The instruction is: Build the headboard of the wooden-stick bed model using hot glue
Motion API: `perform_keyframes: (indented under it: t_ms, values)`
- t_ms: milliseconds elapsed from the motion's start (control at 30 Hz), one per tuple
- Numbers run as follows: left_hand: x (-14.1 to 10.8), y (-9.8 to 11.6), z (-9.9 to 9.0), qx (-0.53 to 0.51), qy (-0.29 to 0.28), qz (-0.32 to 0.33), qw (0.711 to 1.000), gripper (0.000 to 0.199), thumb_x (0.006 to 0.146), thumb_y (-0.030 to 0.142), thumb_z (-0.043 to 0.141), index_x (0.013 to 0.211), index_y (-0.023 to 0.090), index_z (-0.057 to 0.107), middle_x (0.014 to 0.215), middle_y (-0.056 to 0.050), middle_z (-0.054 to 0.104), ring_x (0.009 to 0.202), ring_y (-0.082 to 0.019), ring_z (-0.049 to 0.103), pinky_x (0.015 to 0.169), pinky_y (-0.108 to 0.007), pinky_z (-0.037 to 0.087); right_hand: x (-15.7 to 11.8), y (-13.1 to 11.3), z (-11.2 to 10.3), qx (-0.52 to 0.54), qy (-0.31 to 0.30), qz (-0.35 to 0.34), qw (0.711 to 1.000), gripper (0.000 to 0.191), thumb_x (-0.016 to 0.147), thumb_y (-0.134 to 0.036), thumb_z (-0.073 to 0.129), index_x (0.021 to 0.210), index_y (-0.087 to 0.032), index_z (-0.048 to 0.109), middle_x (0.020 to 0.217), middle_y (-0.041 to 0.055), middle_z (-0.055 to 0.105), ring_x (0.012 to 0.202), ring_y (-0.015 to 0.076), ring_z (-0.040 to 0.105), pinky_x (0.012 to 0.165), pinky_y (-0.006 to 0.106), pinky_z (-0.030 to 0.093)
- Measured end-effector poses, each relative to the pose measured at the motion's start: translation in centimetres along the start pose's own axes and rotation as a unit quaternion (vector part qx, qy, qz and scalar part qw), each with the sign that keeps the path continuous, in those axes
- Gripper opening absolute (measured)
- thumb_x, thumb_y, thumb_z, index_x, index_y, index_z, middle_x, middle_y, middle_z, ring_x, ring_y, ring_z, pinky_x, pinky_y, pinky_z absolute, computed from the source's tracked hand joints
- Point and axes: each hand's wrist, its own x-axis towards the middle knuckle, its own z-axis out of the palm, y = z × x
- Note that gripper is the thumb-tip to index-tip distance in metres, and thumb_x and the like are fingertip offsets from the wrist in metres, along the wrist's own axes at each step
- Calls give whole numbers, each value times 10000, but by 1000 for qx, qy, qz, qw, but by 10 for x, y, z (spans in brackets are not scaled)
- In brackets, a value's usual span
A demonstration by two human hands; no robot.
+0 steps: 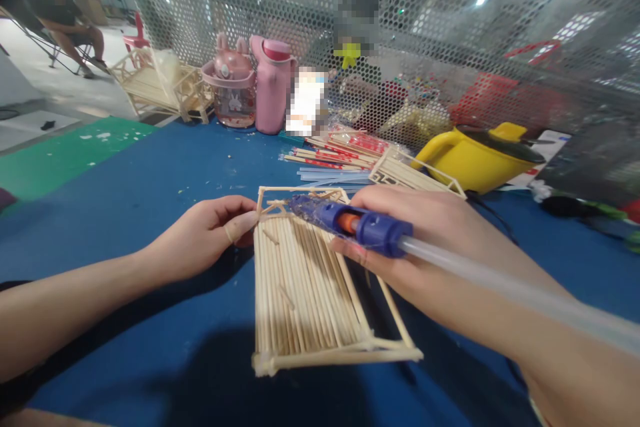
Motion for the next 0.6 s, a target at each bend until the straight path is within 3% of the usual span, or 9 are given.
perform_keyframes:
  t_ms: [200,433,600]
  values:
    - [1,-1,0,5,-2,0,1000,252,862,376,470,878,181,628,710,-6,614,625,-126,492,595,-259,397,-2,0,0,-9,-3,-9,1000,254,791,-536,563,885,-306,614,765,-36,667,609,155,606,460,249,460]
    - [1,-2,0,6,-8,2,1000,245,875,370,452,869,186,613,702,5,595,642,-130,497,616,-269,404,5,-6,4,6,-17,-13,1000,223,784,-517,581,788,-294,595,625,-62,615,511,135,560,422,238,443]
    - [1,-3,0,17,-8,5,1000,250,883,376,440,877,197,615,708,9,595,645,-130,493,615,-273,398,1,-4,3,16,-9,8,1000,239,777,-526,582,795,-287,592,768,-46,670,606,150,615,452,236,475]
